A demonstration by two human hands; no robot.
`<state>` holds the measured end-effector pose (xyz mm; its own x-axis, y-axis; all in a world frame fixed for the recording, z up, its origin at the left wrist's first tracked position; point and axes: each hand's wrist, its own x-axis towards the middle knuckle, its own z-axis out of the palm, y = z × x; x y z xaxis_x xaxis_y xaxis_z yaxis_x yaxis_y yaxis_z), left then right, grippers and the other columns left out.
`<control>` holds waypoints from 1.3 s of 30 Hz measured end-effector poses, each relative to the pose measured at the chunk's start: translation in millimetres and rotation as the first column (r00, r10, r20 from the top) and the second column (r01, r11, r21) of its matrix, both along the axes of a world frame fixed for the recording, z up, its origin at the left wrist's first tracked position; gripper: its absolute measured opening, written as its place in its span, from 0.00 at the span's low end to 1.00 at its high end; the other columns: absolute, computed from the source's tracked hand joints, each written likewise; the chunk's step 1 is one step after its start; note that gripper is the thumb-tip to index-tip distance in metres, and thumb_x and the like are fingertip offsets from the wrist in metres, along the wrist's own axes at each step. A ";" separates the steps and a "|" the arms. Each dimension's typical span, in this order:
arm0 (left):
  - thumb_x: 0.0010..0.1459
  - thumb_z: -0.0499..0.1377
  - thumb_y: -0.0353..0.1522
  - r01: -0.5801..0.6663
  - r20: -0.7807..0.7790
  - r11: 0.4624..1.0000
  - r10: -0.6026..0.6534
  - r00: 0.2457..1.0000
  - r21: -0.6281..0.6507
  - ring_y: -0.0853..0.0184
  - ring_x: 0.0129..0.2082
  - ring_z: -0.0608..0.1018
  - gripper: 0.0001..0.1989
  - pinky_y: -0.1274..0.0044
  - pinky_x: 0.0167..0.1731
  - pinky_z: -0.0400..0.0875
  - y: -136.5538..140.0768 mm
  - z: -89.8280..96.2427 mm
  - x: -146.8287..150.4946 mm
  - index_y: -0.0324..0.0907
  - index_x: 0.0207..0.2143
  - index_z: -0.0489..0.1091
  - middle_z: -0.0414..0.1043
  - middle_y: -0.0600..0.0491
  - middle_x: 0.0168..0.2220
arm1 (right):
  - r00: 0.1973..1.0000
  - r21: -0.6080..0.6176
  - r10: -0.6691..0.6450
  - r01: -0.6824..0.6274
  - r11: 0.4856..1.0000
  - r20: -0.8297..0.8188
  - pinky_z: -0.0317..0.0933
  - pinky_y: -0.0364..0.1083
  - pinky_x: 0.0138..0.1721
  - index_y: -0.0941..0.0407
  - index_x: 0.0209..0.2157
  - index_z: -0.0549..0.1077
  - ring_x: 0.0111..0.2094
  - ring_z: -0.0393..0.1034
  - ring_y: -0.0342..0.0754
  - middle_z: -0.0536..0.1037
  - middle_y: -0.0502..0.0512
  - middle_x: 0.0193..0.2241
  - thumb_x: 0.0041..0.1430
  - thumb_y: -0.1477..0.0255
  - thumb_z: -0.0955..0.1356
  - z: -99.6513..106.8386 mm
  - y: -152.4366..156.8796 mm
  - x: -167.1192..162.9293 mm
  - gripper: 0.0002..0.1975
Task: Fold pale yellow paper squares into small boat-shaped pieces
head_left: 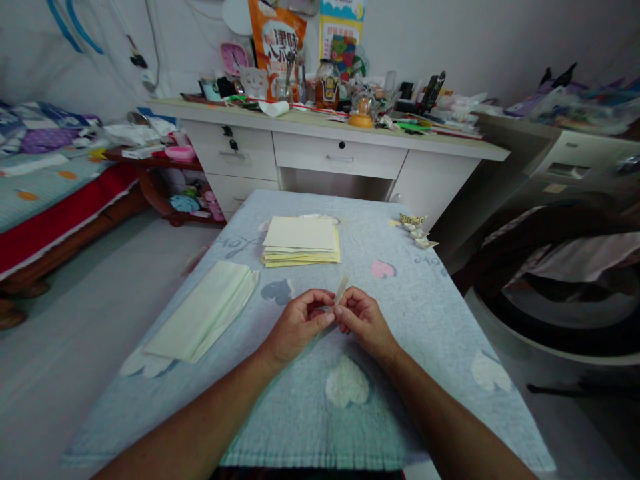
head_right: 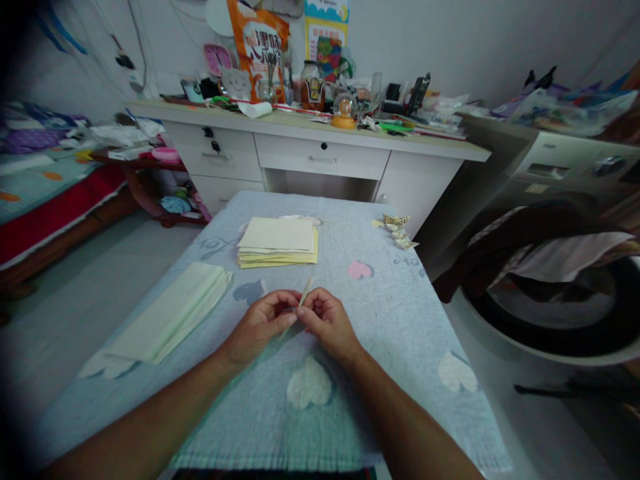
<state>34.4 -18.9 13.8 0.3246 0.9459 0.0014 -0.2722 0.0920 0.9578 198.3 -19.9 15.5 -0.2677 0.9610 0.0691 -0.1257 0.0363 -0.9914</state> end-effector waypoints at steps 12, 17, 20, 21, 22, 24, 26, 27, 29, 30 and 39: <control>0.51 0.64 0.34 -0.080 -0.039 0.996 0.081 0.996 0.027 0.65 0.41 0.74 0.13 0.76 0.39 0.70 -1.1 3.5 0.4 0.40 0.37 0.68 0.71 0.50 0.41 | 0.994 0.087 -0.088 0.083 0.993 0.063 0.57 0.38 0.23 0.55 0.34 0.65 0.21 0.60 0.39 0.69 0.47 0.25 0.56 0.66 0.66 -5.6 -2.4 -0.5 0.08; 0.51 0.63 0.32 -0.113 -0.049 0.989 0.118 0.992 0.099 0.64 0.42 0.74 0.12 0.76 0.40 0.70 -1.8 3.0 0.8 0.40 0.38 0.68 0.70 0.50 0.42 | 0.962 0.193 -0.221 0.188 0.963 0.163 0.59 0.39 0.27 0.54 0.37 0.65 0.25 0.64 0.41 0.71 0.47 0.27 0.56 0.72 0.64 -5.8 -4.6 -2.6 0.06; 0.51 0.61 0.30 -0.098 -0.059 0.990 0.104 0.993 0.100 0.65 0.42 0.74 0.13 0.76 0.40 0.70 -3.7 3.3 3.3 0.41 0.40 0.67 0.71 0.50 0.41 | 0.929 0.242 -0.278 0.219 0.945 0.244 0.59 0.40 0.28 0.54 0.36 0.64 0.26 0.65 0.42 0.71 0.47 0.26 0.55 0.74 0.64 -6.9 -5.5 -3.8 0.06; 0.50 0.61 0.29 -0.099 -0.064 0.989 0.106 0.992 0.106 0.65 0.42 0.75 0.13 0.77 0.40 0.70 -4.4 3.4 4.4 0.41 0.40 0.67 0.71 0.51 0.42 | 0.916 0.252 -0.294 0.227 0.941 0.273 0.58 0.40 0.27 0.53 0.35 0.64 0.25 0.64 0.42 0.70 0.46 0.25 0.54 0.75 0.64 -7.5 -5.5 -4.0 0.06; 0.50 0.60 0.28 -0.100 -0.072 0.988 0.109 0.991 0.116 0.65 0.43 0.75 0.14 0.76 0.41 0.70 -5.2 3.4 5.4 0.42 0.41 0.66 0.71 0.51 0.42 | 0.901 0.259 -0.311 0.237 0.936 0.301 0.56 0.40 0.26 0.53 0.34 0.63 0.24 0.62 0.41 0.68 0.45 0.24 0.53 0.75 0.64 -8.2 -5.4 -4.0 0.06; 0.49 0.59 0.26 -0.106 -0.114 0.983 0.124 0.986 0.147 0.65 0.44 0.75 0.16 0.75 0.43 0.70 -6.7 3.0 7.1 0.43 0.42 0.66 0.71 0.51 0.43 | 0.873 0.273 -0.337 0.249 0.929 0.352 0.53 0.40 0.24 0.53 0.31 0.61 0.22 0.60 0.41 0.66 0.44 0.22 0.52 0.76 0.64 -9.4 -5.1 -3.9 0.05; 0.49 0.58 0.25 -0.119 -0.199 0.972 0.161 0.967 0.204 0.64 0.46 0.75 0.18 0.74 0.44 0.70 -8.1 2.0 8.3 0.44 0.44 0.65 0.71 0.51 0.44 | 0.851 0.292 -0.348 0.243 0.925 0.394 0.51 0.40 0.24 0.53 0.30 0.60 0.22 0.59 0.41 0.64 0.43 0.21 0.52 0.76 0.63 -9.8 -5.0 -3.6 0.06; 0.49 0.58 0.25 -0.127 -0.251 0.962 0.189 0.949 0.242 0.64 0.47 0.74 0.19 0.74 0.45 0.70 -8.8 1.3 8.6 0.44 0.45 0.65 0.71 0.50 0.44 | 0.843 0.301 -0.344 0.230 0.925 0.413 0.51 0.40 0.24 0.53 0.30 0.60 0.22 0.58 0.41 0.63 0.43 0.21 0.52 0.76 0.63 -9.7 -5.0 -3.5 0.06; 0.50 0.59 0.25 -0.142 -0.352 0.933 0.261 0.899 0.330 0.64 0.47 0.74 0.21 0.74 0.44 0.70 -9.8 0.2 8.8 0.44 0.47 0.64 0.71 0.50 0.46 | 0.832 0.313 -0.330 0.201 0.928 0.446 0.51 0.40 0.24 0.53 0.31 0.61 0.22 0.58 0.41 0.63 0.43 0.20 0.51 0.77 0.63 -9.1 -5.7 -3.6 0.06; 0.50 0.59 0.26 -0.146 -0.395 0.919 0.296 0.870 0.366 0.64 0.47 0.74 0.21 0.75 0.42 0.70 -10.2 -0.1 8.6 0.44 0.48 0.64 0.71 0.49 0.47 | 0.831 0.315 -0.318 0.182 0.931 0.457 0.51 0.40 0.24 0.53 0.31 0.61 0.22 0.57 0.41 0.63 0.43 0.20 0.50 0.78 0.63 -8.7 -6.1 -3.7 0.07; 0.57 0.52 0.26 -0.033 -0.490 0.943 0.202 0.848 0.332 0.67 0.35 0.77 0.20 0.77 0.37 0.67 -7.3 4.0 0.4 0.45 0.53 0.62 0.76 0.54 0.37 | 0.884 0.311 -0.243 0.119 0.943 0.400 0.56 0.40 0.26 0.53 0.35 0.64 0.24 0.64 0.42 0.70 0.45 0.24 0.52 0.79 0.63 -4.4 -8.2 -3.2 0.08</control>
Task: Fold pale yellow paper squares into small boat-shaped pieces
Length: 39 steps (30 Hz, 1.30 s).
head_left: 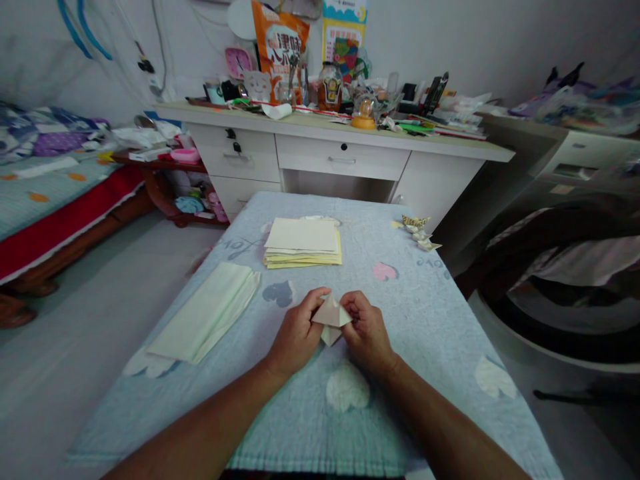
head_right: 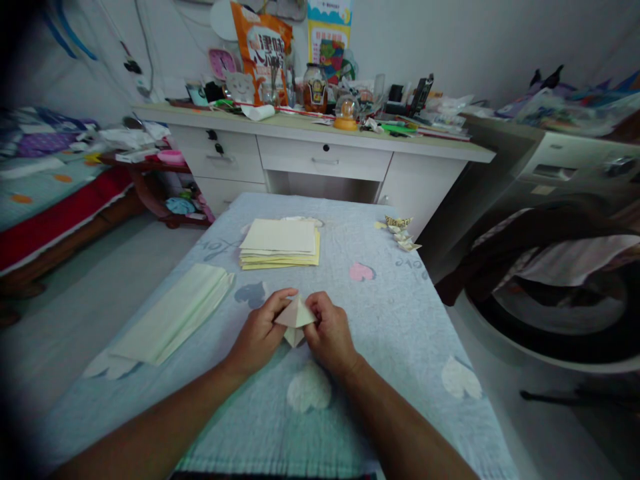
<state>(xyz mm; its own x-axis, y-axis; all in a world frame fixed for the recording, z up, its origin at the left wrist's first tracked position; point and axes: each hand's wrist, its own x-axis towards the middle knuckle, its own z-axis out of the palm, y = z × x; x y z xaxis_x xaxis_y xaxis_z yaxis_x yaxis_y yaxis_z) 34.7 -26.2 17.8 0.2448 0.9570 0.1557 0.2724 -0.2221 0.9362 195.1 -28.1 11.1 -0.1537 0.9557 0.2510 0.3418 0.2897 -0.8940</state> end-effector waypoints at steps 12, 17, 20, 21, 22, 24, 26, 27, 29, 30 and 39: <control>0.53 0.57 0.29 0.046 0.394 0.968 0.056 0.917 -0.245 0.68 0.34 0.74 0.15 0.79 0.33 0.66 6.8 -3.5 -0.8 0.42 0.45 0.69 0.75 0.53 0.37 | 0.979 0.002 0.112 -0.113 0.994 -0.169 0.59 0.39 0.26 0.53 0.41 0.70 0.22 0.62 0.39 0.69 0.46 0.25 0.53 0.81 0.59 -12.6 3.9 4.4 0.17; 0.49 0.61 0.29 0.212 0.491 0.953 -0.082 0.867 -0.215 0.67 0.37 0.72 0.23 0.78 0.36 0.66 2.7 4.9 -5.4 0.44 0.50 0.64 0.71 0.52 0.41 | 0.980 0.023 0.074 -0.071 0.997 -0.186 0.58 0.39 0.25 0.53 0.41 0.71 0.22 0.62 0.39 0.69 0.46 0.25 0.54 0.81 0.60 -11.0 3.6 5.6 0.16; 0.48 0.63 0.35 0.347 0.618 0.918 -0.161 0.770 -0.193 0.65 0.39 0.72 0.32 0.76 0.37 0.66 2.6 6.3 -9.3 0.48 0.56 0.57 0.69 0.51 0.45 | 0.984 0.047 0.056 -0.049 0.998 -0.168 0.59 0.39 0.26 0.53 0.41 0.71 0.24 0.63 0.40 0.71 0.47 0.27 0.54 0.81 0.60 -11.3 3.9 7.2 0.16; 0.50 0.63 0.37 0.358 0.644 0.911 -0.149 0.751 -0.206 0.65 0.39 0.72 0.32 0.76 0.37 0.66 3.4 5.7 -10.2 0.48 0.56 0.56 0.69 0.51 0.44 | 0.986 0.063 0.058 -0.049 0.997 -0.154 0.59 0.40 0.26 0.53 0.41 0.71 0.25 0.64 0.40 0.71 0.48 0.28 0.55 0.81 0.60 -11.2 4.0 7.6 0.16; 0.51 0.62 0.40 0.346 0.651 0.909 -0.118 0.750 -0.233 0.65 0.38 0.72 0.31 0.76 0.36 0.66 4.5 4.8 -10.7 0.47 0.56 0.57 0.69 0.51 0.43 | 0.989 0.085 0.064 -0.052 0.995 -0.136 0.59 0.40 0.27 0.53 0.41 0.71 0.26 0.65 0.41 0.72 0.49 0.29 0.54 0.82 0.60 -10.8 4.1 7.9 0.16; 0.55 0.59 0.43 0.274 0.612 0.914 -0.037 0.790 -0.299 0.66 0.36 0.72 0.24 0.76 0.35 0.66 7.5 2.7 -11.0 0.44 0.52 0.62 0.70 0.51 0.40 | 0.992 0.152 0.090 -0.076 0.985 -0.086 0.60 0.40 0.29 0.53 0.42 0.71 0.29 0.66 0.42 0.73 0.50 0.32 0.54 0.82 0.60 -8.8 4.1 7.8 0.17; 0.57 0.58 0.43 0.198 0.534 0.915 0.023 0.845 -0.352 0.69 0.32 0.72 0.19 0.78 0.32 0.64 10.4 1.3 -10.5 0.40 0.45 0.68 0.71 0.51 0.34 | 0.992 0.232 0.125 -0.116 0.966 -0.027 0.61 0.41 0.32 0.53 0.42 0.71 0.31 0.67 0.43 0.73 0.51 0.33 0.55 0.82 0.61 -5.6 3.7 6.9 0.17; 0.56 0.59 0.43 0.174 0.497 0.913 0.035 0.867 -0.368 0.70 0.30 0.71 0.18 0.79 0.30 0.64 11.5 1.0 -10.1 0.39 0.42 0.70 0.71 0.52 0.32 | 0.990 0.265 0.144 -0.140 0.954 0.003 0.61 0.42 0.32 0.53 0.43 0.71 0.32 0.67 0.43 0.73 0.51 0.33 0.56 0.82 0.61 -3.8 3.5 6.3 0.16; 0.54 0.61 0.41 0.152 0.443 0.910 0.039 0.896 -0.387 0.71 0.26 0.69 0.15 0.80 0.27 0.62 13.0 1.5 -9.3 0.37 0.36 0.71 0.70 0.54 0.27 | 0.983 0.308 0.177 -0.184 0.933 0.052 0.61 0.43 0.34 0.53 0.43 0.71 0.32 0.67 0.44 0.72 0.52 0.32 0.57 0.81 0.60 -1.0 3.0 5.2 0.16; 0.53 0.62 0.40 0.139 0.425 0.910 0.044 0.904 -0.390 0.72 0.24 0.69 0.14 0.80 0.26 0.61 13.3 2.0 -9.1 0.37 0.34 0.71 0.69 0.54 0.26 | 0.979 0.322 0.193 -0.205 0.924 0.067 0.61 0.43 0.34 0.53 0.44 0.70 0.32 0.67 0.44 0.72 0.52 0.31 0.57 0.81 0.60 -0.1 2.8 4.7 0.16; 0.52 0.61 0.38 0.054 0.384 0.929 0.098 0.918 -0.367 0.73 0.22 0.68 0.10 0.81 0.23 0.60 12.4 4.6 -10.5 0.38 0.30 0.71 0.68 0.57 0.23 | 0.963 0.326 0.255 -0.268 0.907 0.082 0.62 0.45 0.36 0.52 0.48 0.69 0.35 0.68 0.45 0.72 0.54 0.34 0.61 0.79 0.61 -1.2 2.2 3.9 0.15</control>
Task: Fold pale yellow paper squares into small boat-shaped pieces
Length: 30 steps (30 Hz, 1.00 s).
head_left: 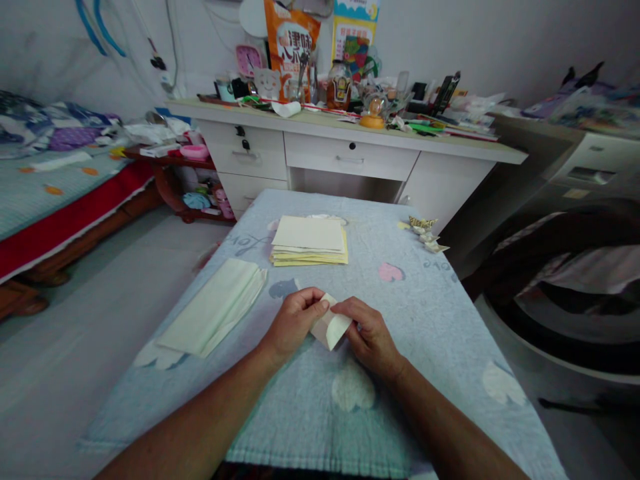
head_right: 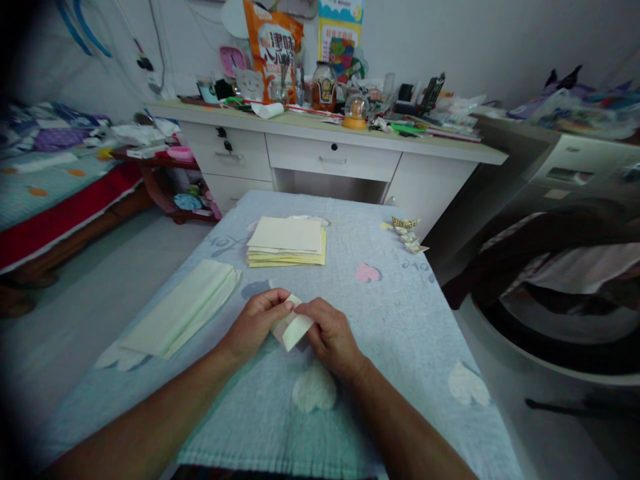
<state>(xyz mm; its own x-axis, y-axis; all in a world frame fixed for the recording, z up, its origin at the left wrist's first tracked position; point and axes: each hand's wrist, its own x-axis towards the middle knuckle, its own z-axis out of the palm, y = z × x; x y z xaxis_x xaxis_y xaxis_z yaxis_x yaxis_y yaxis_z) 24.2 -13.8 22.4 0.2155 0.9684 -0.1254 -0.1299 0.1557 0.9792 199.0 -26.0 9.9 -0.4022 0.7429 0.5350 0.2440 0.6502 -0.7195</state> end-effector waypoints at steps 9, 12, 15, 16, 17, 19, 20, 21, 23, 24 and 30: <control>0.53 0.60 0.39 -0.114 -0.065 0.993 0.117 0.991 0.038 0.73 0.22 0.67 0.12 0.81 0.23 0.60 2.2 -2.1 -1.3 0.39 0.26 0.69 0.66 0.57 0.21 | 0.999 -0.040 0.032 -0.031 0.999 0.017 0.63 0.46 0.38 0.51 0.52 0.67 0.37 0.68 0.47 0.72 0.55 0.38 0.61 0.77 0.61 4.7 -3.1 -0.9 0.18; 0.53 0.60 0.40 -0.123 -0.045 0.992 0.124 0.991 0.014 0.72 0.21 0.67 0.13 0.81 0.22 0.61 2.2 -1.7 -1.9 0.39 0.26 0.69 0.66 0.57 0.21 | 0.998 -0.163 -0.009 0.000 0.987 -0.056 0.64 0.45 0.35 0.51 0.56 0.62 0.36 0.68 0.46 0.71 0.54 0.40 0.59 0.75 0.62 5.2 -5.8 -0.4 0.23; 0.53 0.60 0.40 -0.137 -0.046 0.991 0.137 0.989 0.012 0.72 0.21 0.68 0.12 0.81 0.22 0.60 2.6 -1.7 -1.7 0.39 0.26 0.69 0.67 0.57 0.21 | 0.990 -0.280 -0.054 0.015 0.960 -0.133 0.63 0.42 0.32 0.53 0.55 0.59 0.32 0.66 0.44 0.70 0.53 0.38 0.57 0.72 0.63 6.3 -8.2 -1.2 0.23; 0.53 0.61 0.40 -0.141 -0.045 0.990 0.141 0.989 0.012 0.72 0.21 0.68 0.12 0.81 0.22 0.60 2.7 -1.7 -1.4 0.39 0.26 0.70 0.67 0.57 0.21 | 0.988 -0.303 -0.065 0.020 0.953 -0.137 0.62 0.42 0.30 0.53 0.53 0.60 0.31 0.65 0.43 0.69 0.52 0.37 0.57 0.72 0.64 6.5 -8.6 -1.7 0.22; 0.53 0.61 0.40 -0.142 -0.040 0.990 0.142 0.989 0.008 0.72 0.21 0.68 0.12 0.81 0.22 0.60 2.8 -1.5 -1.1 0.39 0.26 0.70 0.68 0.57 0.21 | 0.989 -0.318 -0.073 0.028 0.948 -0.131 0.61 0.41 0.29 0.53 0.51 0.60 0.30 0.64 0.42 0.69 0.51 0.35 0.56 0.72 0.65 6.6 -8.7 -2.4 0.20; 0.52 0.61 0.40 -0.138 -0.022 0.990 0.138 0.990 -0.002 0.71 0.22 0.69 0.12 0.80 0.23 0.61 2.4 -0.8 -0.4 0.39 0.27 0.70 0.69 0.56 0.22 | 0.991 -0.331 -0.090 0.051 0.942 -0.102 0.59 0.40 0.28 0.54 0.46 0.63 0.28 0.63 0.41 0.68 0.49 0.32 0.55 0.74 0.65 6.1 -8.0 -3.7 0.15; 0.52 0.61 0.41 -0.132 -0.012 0.991 0.132 0.991 -0.004 0.70 0.22 0.69 0.13 0.80 0.23 0.61 1.9 -0.1 -0.2 0.39 0.28 0.71 0.69 0.56 0.23 | 0.991 -0.332 -0.103 0.069 0.941 -0.087 0.59 0.40 0.28 0.54 0.43 0.64 0.28 0.62 0.41 0.68 0.49 0.31 0.55 0.74 0.65 5.4 -7.2 -4.2 0.12; 0.53 0.61 0.41 -0.123 -0.003 0.992 0.123 0.992 -0.003 0.70 0.23 0.70 0.14 0.80 0.23 0.61 1.2 0.9 -0.1 0.39 0.29 0.72 0.70 0.55 0.23 | 0.990 -0.331 -0.122 0.090 0.939 -0.076 0.58 0.40 0.28 0.55 0.40 0.65 0.28 0.62 0.41 0.68 0.48 0.30 0.55 0.75 0.65 4.4 -6.3 -4.6 0.10; 0.55 0.60 0.43 -0.090 0.013 0.996 0.090 0.996 0.011 0.69 0.25 0.70 0.15 0.79 0.25 0.62 -0.7 3.3 -0.3 0.38 0.32 0.73 0.71 0.53 0.25 | 0.982 -0.338 -0.170 0.135 0.931 -0.077 0.57 0.40 0.28 0.55 0.36 0.65 0.27 0.62 0.41 0.67 0.47 0.28 0.55 0.77 0.64 1.7 -4.1 -4.9 0.06; 0.55 0.59 0.43 -0.069 0.026 0.997 0.068 0.997 0.025 0.69 0.26 0.71 0.16 0.79 0.27 0.63 -1.7 4.6 -0.4 0.38 0.34 0.74 0.72 0.53 0.27 | 0.976 -0.353 -0.198 0.154 0.923 -0.093 0.57 0.40 0.28 0.55 0.35 0.65 0.26 0.61 0.40 0.67 0.47 0.27 0.55 0.77 0.63 0.2 -3.1 -4.9 0.06; 0.52 0.63 0.40 0.095 0.123 0.984 -0.114 0.986 0.150 0.62 0.42 0.73 0.23 0.76 0.38 0.67 -7.2 7.2 1.2 0.40 0.48 0.67 0.71 0.47 0.43 | 0.894 -0.502 -0.325 0.138 0.854 -0.307 0.53 0.38 0.21 0.53 0.37 0.60 0.21 0.59 0.39 0.66 0.43 0.24 0.55 0.74 0.64 -4.7 -0.8 -6.5 0.08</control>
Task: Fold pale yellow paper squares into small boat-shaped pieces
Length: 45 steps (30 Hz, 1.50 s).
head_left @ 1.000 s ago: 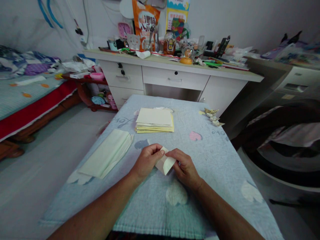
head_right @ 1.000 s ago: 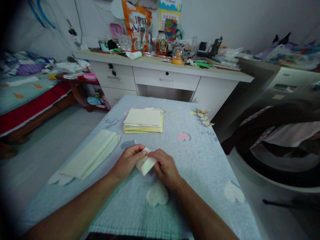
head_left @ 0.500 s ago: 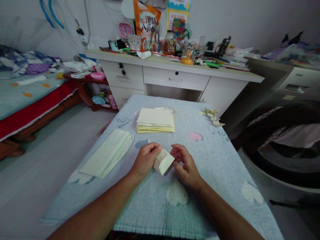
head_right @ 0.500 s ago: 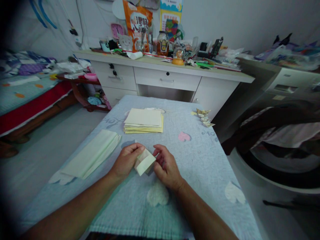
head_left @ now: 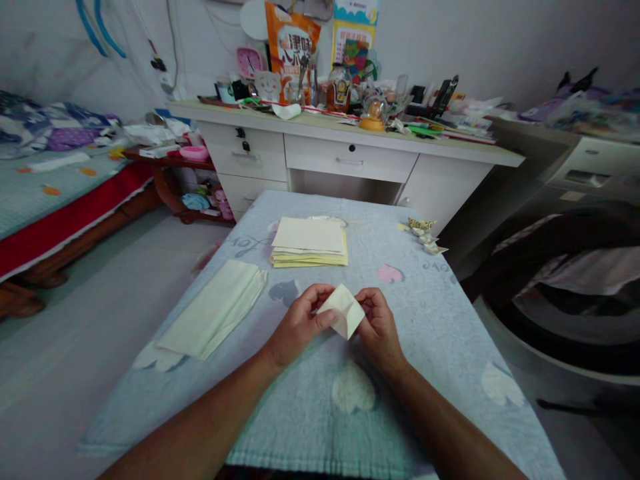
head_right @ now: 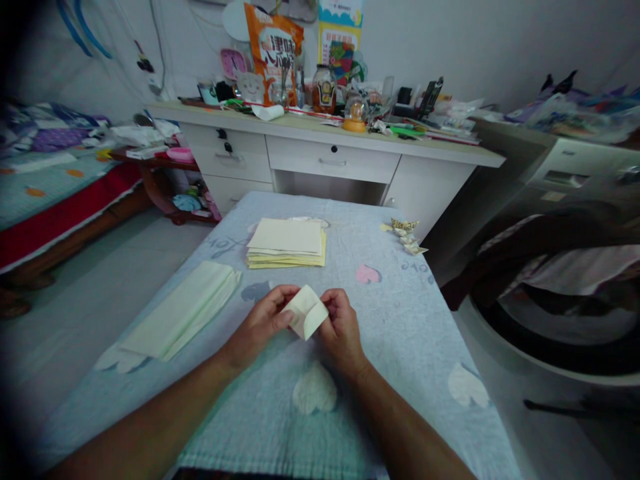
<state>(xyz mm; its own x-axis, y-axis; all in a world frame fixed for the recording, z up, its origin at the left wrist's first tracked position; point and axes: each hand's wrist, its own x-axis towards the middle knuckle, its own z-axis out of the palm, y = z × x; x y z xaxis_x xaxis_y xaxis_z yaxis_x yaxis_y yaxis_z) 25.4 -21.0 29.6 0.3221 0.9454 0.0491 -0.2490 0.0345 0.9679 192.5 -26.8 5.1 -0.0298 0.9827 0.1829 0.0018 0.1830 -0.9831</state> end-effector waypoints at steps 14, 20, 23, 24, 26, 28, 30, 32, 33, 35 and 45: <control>0.54 0.62 0.39 -0.028 0.007 0.989 0.029 1.000 -0.145 0.72 0.25 0.70 0.13 0.80 0.28 0.63 3.1 -6.5 5.7 0.39 0.36 0.71 0.70 0.55 0.27 | 0.928 0.290 -0.074 -0.038 0.956 0.365 0.58 0.42 0.33 0.54 0.39 0.68 0.32 0.64 0.44 0.69 0.50 0.31 0.51 0.81 0.61 -1.6 1.5 6.5 0.14; 0.52 0.64 0.38 -0.034 0.031 0.978 0.041 0.999 -0.208 0.72 0.23 0.70 0.12 0.80 0.26 0.62 4.3 -10.3 5.0 0.39 0.34 0.71 0.71 0.55 0.25 | 0.942 0.347 -0.036 -0.087 0.934 0.333 0.58 0.43 0.34 0.53 0.40 0.69 0.32 0.64 0.44 0.68 0.49 0.31 0.53 0.82 0.61 -1.5 2.3 8.2 0.15; 0.51 0.64 0.38 -0.004 0.053 0.976 0.016 0.998 -0.217 0.71 0.25 0.72 0.14 0.81 0.26 0.64 3.7 -8.9 4.0 0.39 0.36 0.70 0.72 0.54 0.27 | 0.947 0.326 -0.040 -0.070 0.943 0.320 0.58 0.42 0.33 0.53 0.40 0.70 0.32 0.64 0.44 0.69 0.50 0.31 0.53 0.81 0.61 -0.2 1.3 7.7 0.14; 0.51 0.64 0.38 0.023 0.062 0.974 -0.010 0.998 -0.224 0.71 0.26 0.72 0.15 0.80 0.26 0.64 3.3 -8.4 3.6 0.39 0.38 0.69 0.72 0.54 0.29 | 0.947 0.310 -0.043 -0.061 0.949 0.317 0.58 0.42 0.32 0.54 0.40 0.70 0.31 0.64 0.44 0.69 0.50 0.31 0.53 0.81 0.61 0.0 0.9 7.4 0.14; 0.50 0.65 0.38 0.093 0.080 0.965 -0.075 0.994 -0.245 0.69 0.28 0.74 0.17 0.80 0.26 0.65 2.3 -7.8 2.9 0.41 0.41 0.67 0.73 0.53 0.32 | 0.949 0.265 -0.037 -0.051 0.963 0.315 0.59 0.42 0.31 0.54 0.39 0.69 0.31 0.65 0.44 0.70 0.50 0.31 0.53 0.80 0.62 0.2 0.4 6.6 0.13; 0.47 0.67 0.37 0.143 0.096 0.954 -0.121 0.988 -0.264 0.68 0.29 0.75 0.22 0.80 0.25 0.66 1.5 -7.6 2.9 0.42 0.43 0.65 0.73 0.52 0.33 | 0.951 0.219 -0.021 -0.050 0.974 0.309 0.60 0.41 0.30 0.54 0.39 0.69 0.31 0.65 0.44 0.71 0.50 0.31 0.52 0.80 0.64 -0.1 0.3 5.9 0.12; 0.44 0.69 0.35 0.149 0.111 0.951 -0.123 0.986 -0.269 0.67 0.30 0.75 0.25 0.79 0.26 0.67 1.3 -7.9 3.6 0.42 0.43 0.65 0.73 0.52 0.34 | 0.955 0.185 -0.017 -0.040 0.982 0.297 0.60 0.41 0.30 0.54 0.39 0.69 0.30 0.65 0.43 0.71 0.49 0.31 0.51 0.79 0.65 -0.7 0.6 5.3 0.12; 0.42 0.70 0.33 0.128 0.122 0.955 -0.099 0.988 -0.266 0.67 0.31 0.76 0.26 0.78 0.29 0.68 1.7 -8.6 4.4 0.42 0.43 0.64 0.73 0.53 0.34 | 0.958 0.165 -0.026 -0.022 0.986 0.285 0.60 0.40 0.29 0.55 0.38 0.68 0.28 0.65 0.43 0.70 0.49 0.30 0.51 0.79 0.64 -1.4 1.1 5.1 0.11; 0.42 0.70 0.33 0.114 0.126 0.959 -0.083 0.989 -0.260 0.67 0.31 0.76 0.26 0.78 0.30 0.69 2.2 -9.1 4.6 0.42 0.43 0.64 0.73 0.53 0.34 | 0.959 0.162 -0.031 -0.016 0.987 0.283 0.60 0.40 0.29 0.55 0.38 0.68 0.28 0.64 0.42 0.70 0.49 0.29 0.52 0.78 0.64 -1.7 1.3 5.0 0.10; 0.43 0.69 0.32 0.087 0.135 0.966 -0.056 0.989 -0.243 0.68 0.32 0.76 0.26 0.77 0.32 0.69 3.3 -10.1 4.6 0.43 0.44 0.63 0.73 0.53 0.34 | 0.959 0.168 -0.034 -0.014 0.986 0.283 0.59 0.40 0.27 0.54 0.36 0.68 0.27 0.63 0.42 0.69 0.49 0.28 0.53 0.78 0.63 -2.1 1.7 5.3 0.09; 0.47 0.66 0.30 -0.046 0.104 0.972 0.072 0.992 -0.232 0.67 0.31 0.77 0.24 0.77 0.32 0.68 5.6 -5.1 3.8 0.42 0.46 0.60 0.75 0.53 0.34 | 0.995 0.018 0.081 -0.083 0.996 0.063 0.59 0.41 0.25 0.56 0.41 0.69 0.23 0.63 0.42 0.68 0.48 0.23 0.60 0.70 0.59 8.2 -1.3 13.3 0.11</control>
